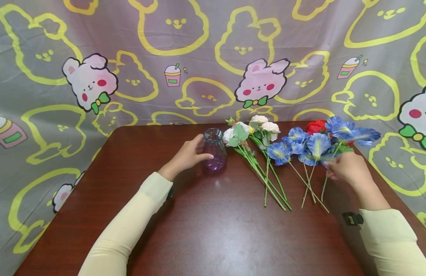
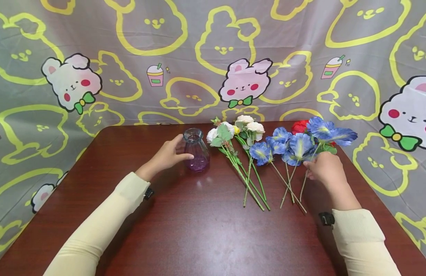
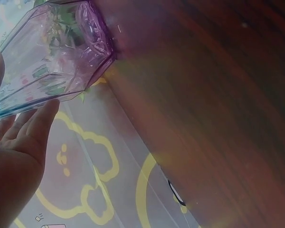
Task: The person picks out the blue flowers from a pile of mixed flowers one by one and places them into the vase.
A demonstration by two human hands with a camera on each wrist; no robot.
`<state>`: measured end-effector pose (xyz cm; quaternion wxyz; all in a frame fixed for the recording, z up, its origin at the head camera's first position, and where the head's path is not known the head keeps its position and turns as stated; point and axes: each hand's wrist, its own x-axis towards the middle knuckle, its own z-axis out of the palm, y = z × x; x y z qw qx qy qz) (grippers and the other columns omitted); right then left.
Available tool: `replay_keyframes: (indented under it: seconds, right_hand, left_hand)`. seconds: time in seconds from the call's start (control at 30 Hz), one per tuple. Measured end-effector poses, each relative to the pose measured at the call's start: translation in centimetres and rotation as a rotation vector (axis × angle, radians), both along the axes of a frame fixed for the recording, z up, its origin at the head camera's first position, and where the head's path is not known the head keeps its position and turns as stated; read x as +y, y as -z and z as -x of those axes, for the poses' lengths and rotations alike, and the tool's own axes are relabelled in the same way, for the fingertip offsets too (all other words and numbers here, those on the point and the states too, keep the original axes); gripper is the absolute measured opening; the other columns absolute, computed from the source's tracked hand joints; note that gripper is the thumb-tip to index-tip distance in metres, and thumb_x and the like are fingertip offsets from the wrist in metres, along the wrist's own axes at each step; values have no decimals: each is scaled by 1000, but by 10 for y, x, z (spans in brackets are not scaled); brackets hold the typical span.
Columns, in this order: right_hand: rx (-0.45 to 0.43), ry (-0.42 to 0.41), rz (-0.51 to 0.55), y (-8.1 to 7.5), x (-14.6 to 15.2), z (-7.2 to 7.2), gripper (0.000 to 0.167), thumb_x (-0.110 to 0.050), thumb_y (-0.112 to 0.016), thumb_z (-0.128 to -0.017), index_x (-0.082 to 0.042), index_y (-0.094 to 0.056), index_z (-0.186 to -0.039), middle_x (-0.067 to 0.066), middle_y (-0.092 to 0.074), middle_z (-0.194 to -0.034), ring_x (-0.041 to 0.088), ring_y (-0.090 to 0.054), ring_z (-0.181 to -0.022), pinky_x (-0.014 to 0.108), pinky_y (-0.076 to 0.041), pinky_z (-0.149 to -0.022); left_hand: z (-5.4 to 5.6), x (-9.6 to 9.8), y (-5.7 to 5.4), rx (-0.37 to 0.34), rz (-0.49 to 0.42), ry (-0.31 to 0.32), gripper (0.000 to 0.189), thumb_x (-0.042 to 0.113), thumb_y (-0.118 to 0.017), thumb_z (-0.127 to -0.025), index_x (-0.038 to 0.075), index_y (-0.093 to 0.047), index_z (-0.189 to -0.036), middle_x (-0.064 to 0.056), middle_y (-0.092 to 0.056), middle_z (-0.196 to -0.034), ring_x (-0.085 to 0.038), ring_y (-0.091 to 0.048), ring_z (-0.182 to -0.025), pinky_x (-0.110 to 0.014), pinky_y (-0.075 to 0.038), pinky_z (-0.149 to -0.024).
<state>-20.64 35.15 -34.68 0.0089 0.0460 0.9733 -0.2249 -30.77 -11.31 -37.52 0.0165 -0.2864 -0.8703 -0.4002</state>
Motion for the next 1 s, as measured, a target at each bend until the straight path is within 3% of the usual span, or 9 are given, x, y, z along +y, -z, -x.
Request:
replay_keyframes:
  seconds: [0.3,0.53,0.63,0.87,1.0]
  right_hand:
    - [244,-32,-45,-19,-31,5,35,-19,-61,-96,-3,-71,-66,0,-62,-53,17,-56,-51,42,-40,-59]
    - [407,-80,-72,-35,-58,13,42,-17,-65,-94,-9,-56,-53,-4,-49,-45,20,-44,-47,34,-30,-46]
    - [442,-96,-75,-38,-66,17,41,-16,-66,-93,-9,-57,-54,-4,-46,-45,23,-45,-47,36,-32,-49]
    - [484,-108,-69,-46,-89,23,33,-16,-65,-94,-3,-68,-64,1,-58,-52,31,-54,-56,45,-38,-56]
    - [513,-126,-60,-49,-106,26,35,-18,-64,-95,-3,-66,-64,3,-58,-53,27,-50,-50,41,-37,-51]
  left_hand:
    - [-1,0,1,-16,3,-4,62,25,-76,-85,7,-44,-135,-14,-59,-131,-27,-56,-121,-37,-47,-99]
    - [-2,0,1,-2,8,-8,62,26,-76,-85,7,-44,-135,-13,-60,-130,-26,-56,-120,-38,-47,-99]
    - [-1,1,0,-10,2,1,63,26,-76,-85,7,-43,-136,-13,-59,-130,-27,-55,-121,-39,-47,-100]
    - [-1,1,0,-24,-4,11,66,25,-75,-86,8,-41,-140,-13,-57,-133,-27,-54,-123,-38,-46,-100]
    - [-2,1,-1,-23,-17,21,68,23,-75,-86,7,-40,-142,-15,-56,-134,-28,-54,-123,-40,-45,-101]
